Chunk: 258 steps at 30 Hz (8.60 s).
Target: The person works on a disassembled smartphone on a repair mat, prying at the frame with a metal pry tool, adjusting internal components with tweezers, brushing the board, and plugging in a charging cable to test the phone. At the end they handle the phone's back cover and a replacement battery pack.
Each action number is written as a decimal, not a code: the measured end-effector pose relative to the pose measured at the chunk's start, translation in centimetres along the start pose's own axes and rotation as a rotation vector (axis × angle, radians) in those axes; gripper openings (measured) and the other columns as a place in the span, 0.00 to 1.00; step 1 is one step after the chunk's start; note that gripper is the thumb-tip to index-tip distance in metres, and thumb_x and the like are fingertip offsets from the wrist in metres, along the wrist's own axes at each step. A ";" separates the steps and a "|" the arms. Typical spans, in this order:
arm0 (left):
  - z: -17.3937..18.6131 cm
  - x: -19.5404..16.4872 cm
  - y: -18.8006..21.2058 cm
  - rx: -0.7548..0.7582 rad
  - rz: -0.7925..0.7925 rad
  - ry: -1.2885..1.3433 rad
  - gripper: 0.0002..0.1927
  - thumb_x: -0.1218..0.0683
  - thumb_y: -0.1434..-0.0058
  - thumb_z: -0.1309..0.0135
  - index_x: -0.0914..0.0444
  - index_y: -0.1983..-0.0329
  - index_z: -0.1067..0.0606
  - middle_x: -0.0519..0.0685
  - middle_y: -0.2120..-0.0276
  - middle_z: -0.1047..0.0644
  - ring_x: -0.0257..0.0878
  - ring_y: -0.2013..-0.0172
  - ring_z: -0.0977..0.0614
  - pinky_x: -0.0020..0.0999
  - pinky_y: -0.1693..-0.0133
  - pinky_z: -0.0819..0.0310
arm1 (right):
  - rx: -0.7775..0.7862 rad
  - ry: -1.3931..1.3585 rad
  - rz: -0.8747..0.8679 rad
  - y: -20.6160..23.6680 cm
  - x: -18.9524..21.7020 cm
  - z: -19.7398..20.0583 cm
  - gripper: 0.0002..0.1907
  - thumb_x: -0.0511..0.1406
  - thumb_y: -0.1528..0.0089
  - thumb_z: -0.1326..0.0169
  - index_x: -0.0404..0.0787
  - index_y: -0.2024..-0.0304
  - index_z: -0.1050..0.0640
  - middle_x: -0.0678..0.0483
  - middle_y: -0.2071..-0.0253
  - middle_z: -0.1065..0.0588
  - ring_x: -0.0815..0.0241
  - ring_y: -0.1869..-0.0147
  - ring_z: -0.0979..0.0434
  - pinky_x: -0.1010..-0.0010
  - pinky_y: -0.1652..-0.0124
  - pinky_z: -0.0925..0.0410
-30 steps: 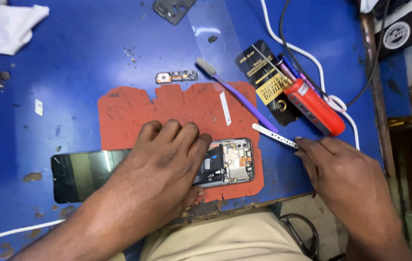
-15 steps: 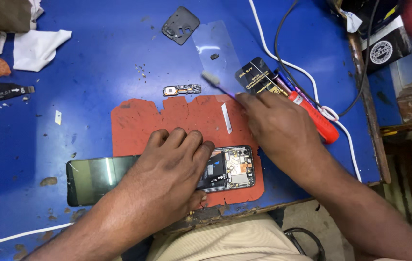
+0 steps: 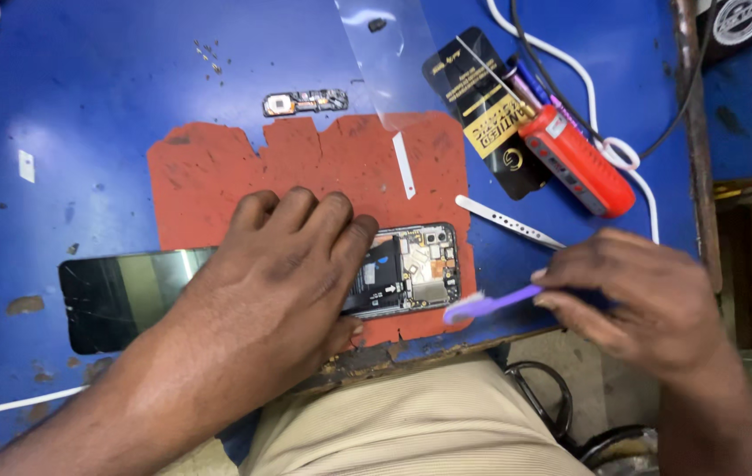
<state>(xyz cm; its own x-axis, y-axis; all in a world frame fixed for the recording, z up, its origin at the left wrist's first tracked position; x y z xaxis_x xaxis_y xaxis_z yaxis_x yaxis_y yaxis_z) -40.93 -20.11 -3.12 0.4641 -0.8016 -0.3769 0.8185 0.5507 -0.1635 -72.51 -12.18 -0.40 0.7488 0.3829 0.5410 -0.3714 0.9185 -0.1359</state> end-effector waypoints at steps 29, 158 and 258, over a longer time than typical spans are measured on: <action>-0.7 -0.2 -0.9 0.045 0.006 0.010 0.43 0.39 0.56 0.35 0.71 0.42 0.28 0.53 0.55 0.28 0.49 0.52 0.28 0.48 0.49 0.37 | -0.100 0.231 -0.124 1.9 -0.6 -0.7 0.10 0.28 0.48 0.31 0.35 0.65 0.18 0.50 0.64 0.22 0.59 0.65 0.21 0.69 0.65 0.28; -1.4 -2.1 11.2 -0.588 -0.025 0.242 0.11 0.63 0.44 0.36 0.68 0.59 0.22 0.49 0.67 0.24 0.42 0.68 0.24 0.42 0.61 0.30 | 0.091 0.255 0.104 -11.5 8.5 -6.9 0.08 0.34 0.45 0.35 0.40 0.64 0.18 0.55 0.62 0.21 0.55 0.61 0.19 0.65 0.65 0.28; -5.1 -5.5 7.9 -0.381 0.063 -0.036 0.13 0.61 0.42 0.39 0.67 0.53 0.18 0.52 0.54 0.17 0.36 0.71 0.24 0.33 0.69 0.33 | -0.054 0.358 -0.123 3.2 2.2 -2.5 0.09 0.29 0.47 0.33 0.35 0.66 0.19 0.50 0.63 0.21 0.55 0.64 0.20 0.66 0.65 0.28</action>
<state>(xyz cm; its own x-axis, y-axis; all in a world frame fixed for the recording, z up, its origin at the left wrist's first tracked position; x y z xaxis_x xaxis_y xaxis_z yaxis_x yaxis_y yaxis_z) -38.80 -10.15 -7.02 0.5268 -0.7672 -0.3660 0.6065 0.6409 -0.4705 -70.73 -8.19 -1.72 0.9338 0.2713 0.2333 -0.2447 0.9599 -0.1366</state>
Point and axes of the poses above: each hand's wrist, its own y-axis away from the middle knuckle, its own z-axis out of the back of the hand, x = y × z, the point moved 1 cm from there along -y, towards the middle knuckle
